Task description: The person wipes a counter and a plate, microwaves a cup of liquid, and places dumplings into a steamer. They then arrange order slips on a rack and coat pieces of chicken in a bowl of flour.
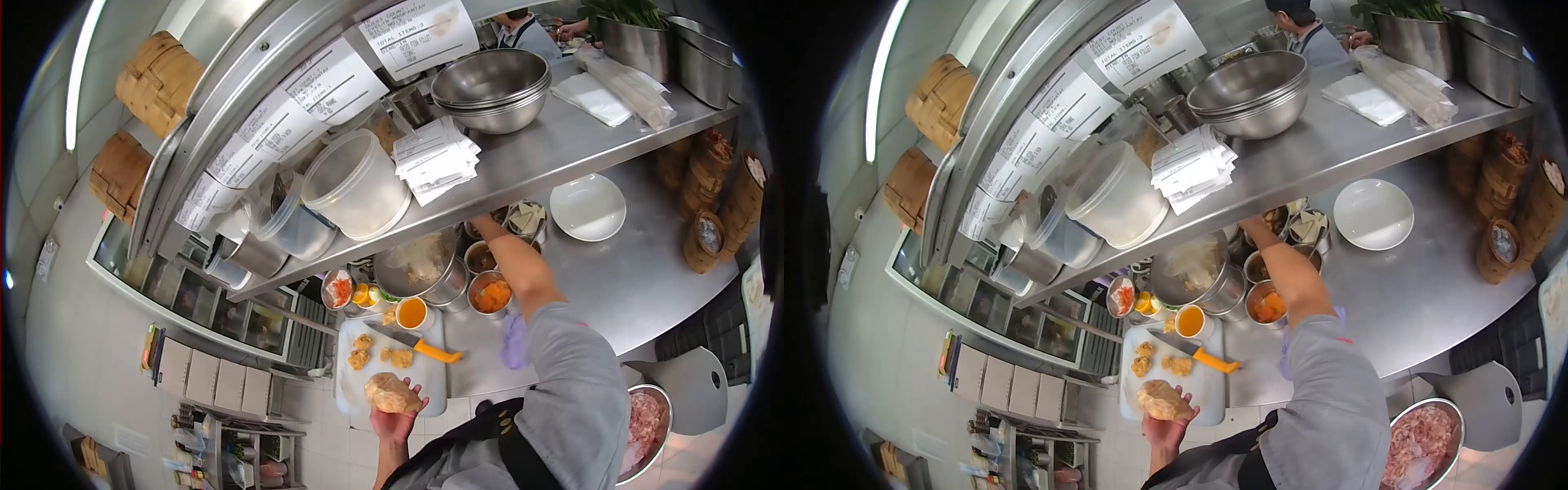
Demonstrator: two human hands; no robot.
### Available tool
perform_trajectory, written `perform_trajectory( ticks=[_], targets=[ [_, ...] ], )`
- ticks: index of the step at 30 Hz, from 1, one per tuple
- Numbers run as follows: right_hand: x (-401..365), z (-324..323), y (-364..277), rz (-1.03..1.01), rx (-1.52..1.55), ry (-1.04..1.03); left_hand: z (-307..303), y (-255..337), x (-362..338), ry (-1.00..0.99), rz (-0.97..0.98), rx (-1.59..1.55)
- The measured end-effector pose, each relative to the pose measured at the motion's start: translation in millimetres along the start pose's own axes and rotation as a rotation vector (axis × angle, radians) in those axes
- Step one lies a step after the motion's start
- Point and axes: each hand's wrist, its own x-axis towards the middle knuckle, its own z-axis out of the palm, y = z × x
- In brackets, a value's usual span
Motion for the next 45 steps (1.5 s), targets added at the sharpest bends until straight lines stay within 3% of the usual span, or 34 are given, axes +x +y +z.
perform_trajectory(
  ticks=[4,7,9,12,14,15,17,20,23,25,27,29,30,32,34,36,38,40,42,44,45],
  targets=[
    [1,-78,13,-0.075,-0.020,0.128,3,-14,25,-0.038,-0.147,-0.031],
    [-21,-184,23,-0.109,-0.034,0.275,20,-30,49,-0.082,-0.257,-0.004],
    [-40,-291,-18,0.420,0.257,0.162,36,-46,76,-0.176,-0.392,0.048],
    [-120,-388,-21,0.665,0.040,0.165,62,-80,130,-0.255,-0.526,0.210],
    [-178,-420,-12,0.849,0.365,0.275,100,-109,160,-0.284,-0.583,0.389],
    [-201,-431,-8,0.873,0.322,0.292,123,-122,173,-0.298,-0.603,0.505],
    [-244,-439,2,0.956,0.422,0.314,155,-152,200,-0.378,-0.609,0.755],
    [-284,-435,17,1.050,0.339,0.294,169,-213,233,-0.392,-0.534,0.870],
    [-307,-427,33,1.109,0.384,0.297,180,-254,252,-0.519,-0.368,1.063],
    [-310,-431,35,1.154,0.416,0.272,186,-266,253,-0.670,-0.067,1.509],
    [-291,-448,20,0.904,-0.340,-0.067,192,-276,250,-0.686,-0.003,1.599],
    [-267,-449,21,0.579,-0.259,0.067,199,-282,242,-0.925,0.312,1.774],
    [-245,-449,10,0.425,-0.217,0.099,200,-286,238,-0.960,0.281,1.739],
    [-212,-444,-1,0.521,0.221,-0.076,201,-292,230,-0.998,0.254,1.728],
    [-204,-438,14,0.445,0.132,-0.141,201,-297,229,-1.078,0.318,1.770],
    [-198,-433,29,0.358,0.047,-0.213,196,-298,230,-1.006,0.273,1.632],
    [-197,-436,36,0.779,0.440,-0.120,178,-299,230,-0.931,0.222,1.493],
    [-190,-442,34,0.838,0.576,-0.047,158,-295,235,-0.693,-0.189,0.969],
    [-188,-445,24,0.939,0.770,0.053,145,-298,233,-0.651,-0.234,0.964],
    [-192,-439,32,0.935,0.748,0.011,139,-305,231,-0.613,-0.278,0.949],
    [-191,-436,37,0.922,0.728,-0.029,140,-310,234,-0.599,-0.187,1.146]
  ],
)
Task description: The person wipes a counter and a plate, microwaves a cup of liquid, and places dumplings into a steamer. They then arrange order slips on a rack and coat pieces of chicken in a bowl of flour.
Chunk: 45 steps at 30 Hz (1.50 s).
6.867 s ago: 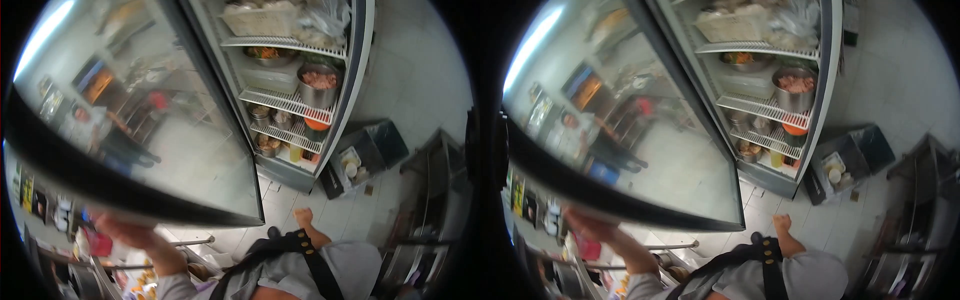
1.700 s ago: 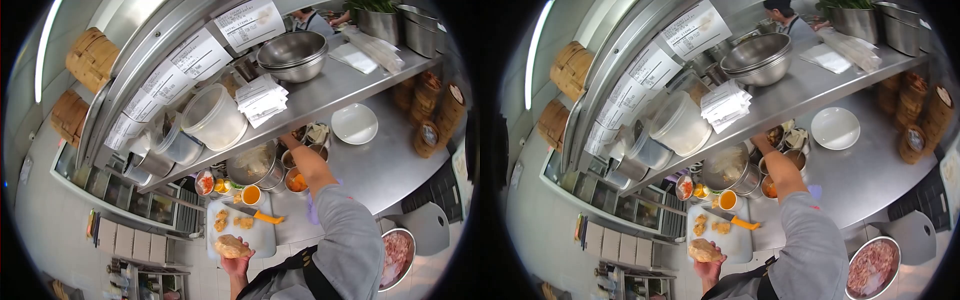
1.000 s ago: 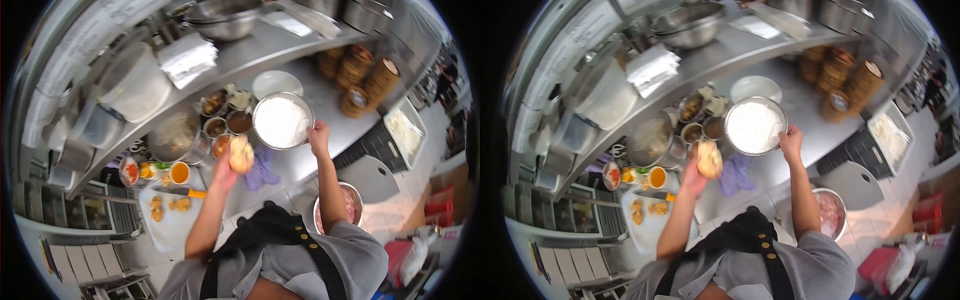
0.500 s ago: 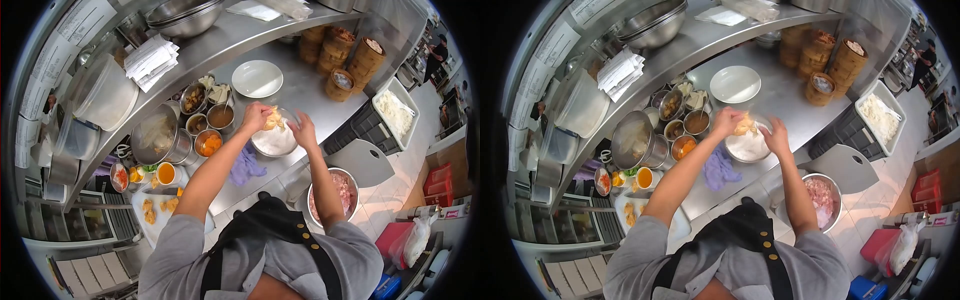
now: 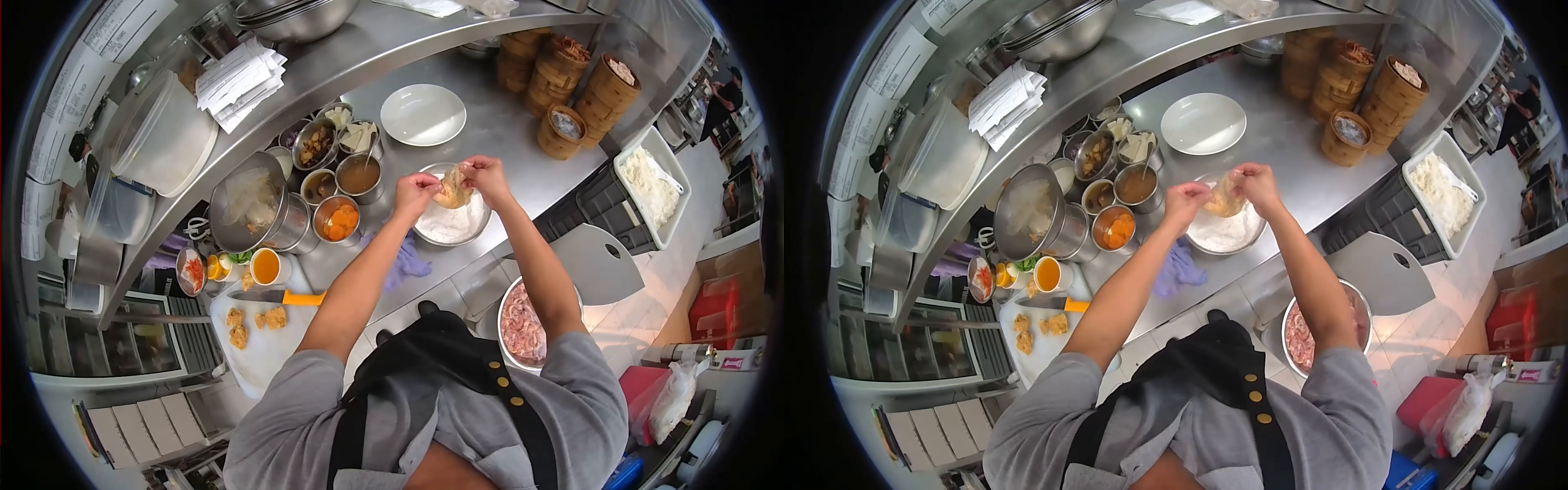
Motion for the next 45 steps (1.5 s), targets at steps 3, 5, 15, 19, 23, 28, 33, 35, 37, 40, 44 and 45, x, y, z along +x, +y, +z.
perform_trajectory(
  ticks=[3,5,15,19,23,28,33,35,37,40,44,45],
  targets=[
    [8,-5,6,0.041,-0.320,-0.112,8,9,2,0.082,0.011,0.385],
    [11,-4,11,0.064,-0.317,-0.119,8,13,4,0.100,0.023,0.574],
    [18,-6,-3,0.093,-0.266,-0.256,-7,8,-9,-0.009,0.024,0.749],
    [-3,7,2,-0.611,-0.885,-0.314,2,28,-1,-0.094,0.192,0.955],
    [-3,12,6,-0.461,-0.963,-0.208,9,62,-10,-0.101,0.245,0.905],
    [-4,-11,1,-0.352,-0.677,-0.067,-25,12,-63,0.335,0.200,0.649],
    [-28,32,-72,-0.115,-0.087,-0.145,-47,-82,-136,0.283,0.207,1.156],
    [-34,88,-95,-0.129,0.045,-0.255,-40,-95,-150,0.173,0.130,1.209],
    [-30,152,-103,-0.164,0.213,-0.405,-34,-91,-165,0.056,0.000,1.234],
    [-23,256,-115,-0.094,0.110,-0.542,-35,-93,-184,0.038,-0.137,1.331],
    [-70,244,-72,-0.841,-0.386,-0.107,-50,-73,-193,0.077,-0.142,1.192],
    [-85,207,-56,-0.822,-0.441,0.099,-50,-56,-201,0.060,-0.179,1.225]
  ],
)
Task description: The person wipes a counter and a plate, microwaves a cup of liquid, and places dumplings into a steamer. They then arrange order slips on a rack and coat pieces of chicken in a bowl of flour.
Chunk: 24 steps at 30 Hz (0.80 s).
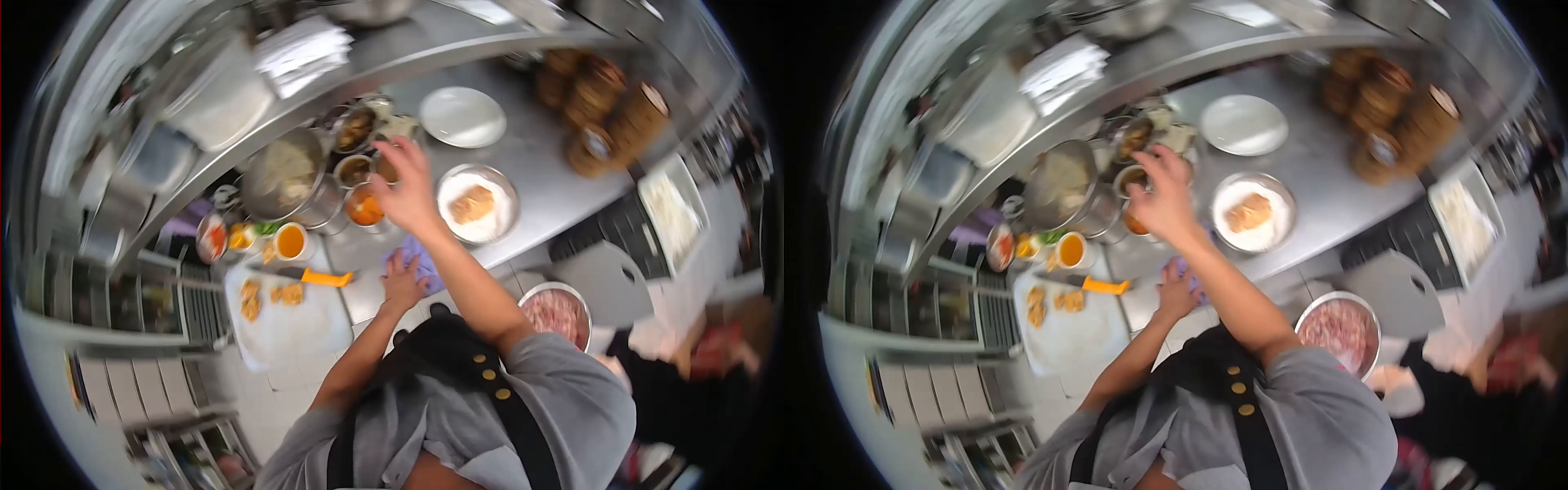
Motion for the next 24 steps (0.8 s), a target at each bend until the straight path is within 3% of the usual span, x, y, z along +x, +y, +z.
perform_trajectory(
  ticks=[1,2,4,5,6,7,9,13,14,15,17,20,21,23,24],
  targets=[
    [-22,-37,18,0.052,-0.117,0.140,4,-5,-9,-0.041,0.058,0.002],
    [-48,-69,74,0.060,-0.448,0.291,9,-12,-12,-0.005,0.068,-0.021],
    [-86,-135,146,0.625,-0.688,0.284,34,-28,-9,0.071,0.104,-0.056],
    [-103,-157,176,0.798,-0.724,0.174,33,-25,0,0.062,0.127,-0.047],
    [-95,-178,169,1.163,-0.243,-0.054,34,-18,8,0.078,0.150,-0.033],
    [-99,-178,172,1.163,-0.245,-0.051,34,-8,19,0.099,0.165,-0.022],
    [-118,-170,179,1.269,0.398,0.103,27,12,44,0.102,0.157,0.007],
    [-125,-165,195,1.072,0.327,0.163,22,14,114,0.036,0.080,0.006],
    [-127,-167,201,1.077,0.340,0.162,16,6,134,-0.009,0.017,-0.173],
    [-125,-168,204,1.079,0.354,0.161,-1,3,152,-0.006,0.013,-0.160],
    [-124,-171,206,1.090,0.384,0.179,-35,4,173,0.099,0.211,-0.197],
    [-128,-172,220,1.088,0.347,0.201,-54,21,205,0.105,0.340,-0.307],
    [-131,-170,224,1.076,0.314,0.213,-55,27,206,0.105,0.329,-0.299],
    [-129,-165,227,1.050,0.286,0.248,-61,49,208,0.127,-0.005,-0.895],
    [-126,-168,225,1.091,0.307,0.294,-65,53,205,0.128,-0.004,-0.887]
  ],
)
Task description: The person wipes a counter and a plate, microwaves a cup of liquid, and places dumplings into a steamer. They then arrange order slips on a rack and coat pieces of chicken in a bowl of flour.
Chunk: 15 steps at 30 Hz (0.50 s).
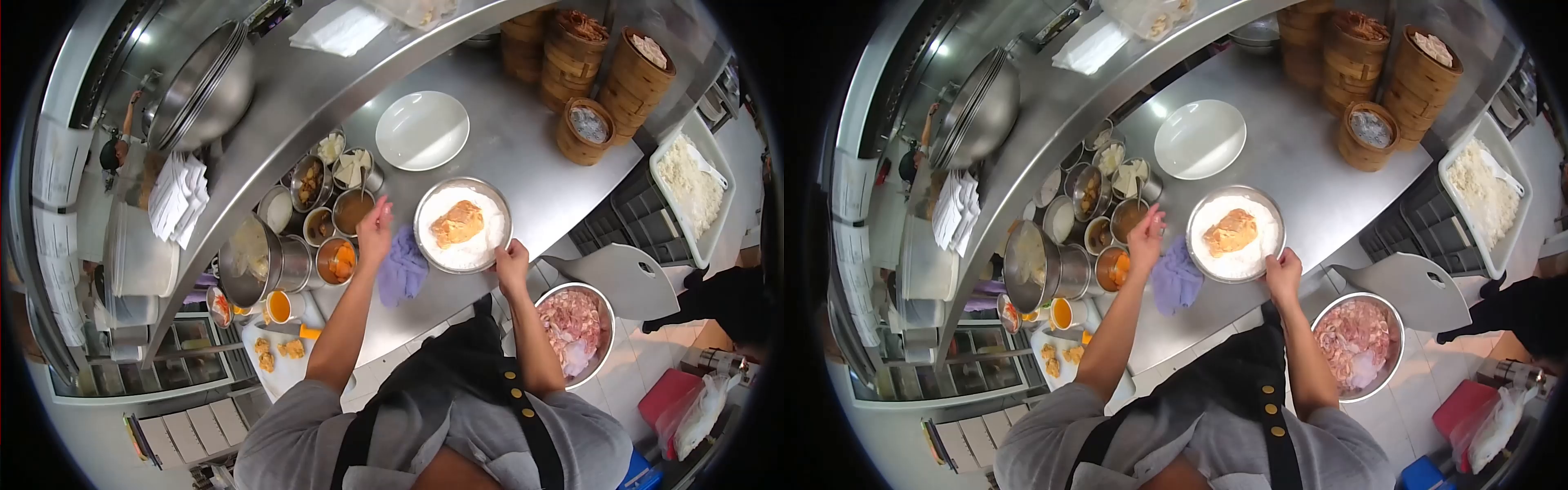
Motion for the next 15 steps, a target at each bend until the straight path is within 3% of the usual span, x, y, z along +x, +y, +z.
perform_trajectory(
  ticks=[2,4,6,7,9,10,11,13,14,15],
  targets=[
    [0,-8,-24,0.015,0.037,0.058,8,1,-19,-0.033,0.257,0.389],
    [15,-21,-40,-0.010,0.057,0.060,14,-21,-77,0.045,0.559,1.269],
    [31,-34,-63,-0.062,0.058,0.068,14,-95,-94,0.028,0.505,1.097],
    [40,-38,-69,-0.071,0.070,0.092,12,-89,-71,0.015,0.531,1.093],
    [51,-47,-77,-0.166,-0.010,0.029,11,-55,-14,-0.138,0.338,0.520],
    [51,-45,-87,-0.177,-0.034,0.029,23,-8,14,-0.099,0.349,0.389],
    [53,-44,-88,-0.174,-0.035,0.032,35,9,49,-0.116,0.317,0.387],
    [60,-42,-88,-0.182,-0.025,-0.026,59,32,111,-0.209,0.596,0.310],
    [60,-39,-90,-0.182,-0.025,-0.028,68,44,119,-0.207,0.595,0.311],
    [58,-33,-94,-0.171,0.029,-0.006,80,64,122,-0.326,0.365,0.183]
  ],
)
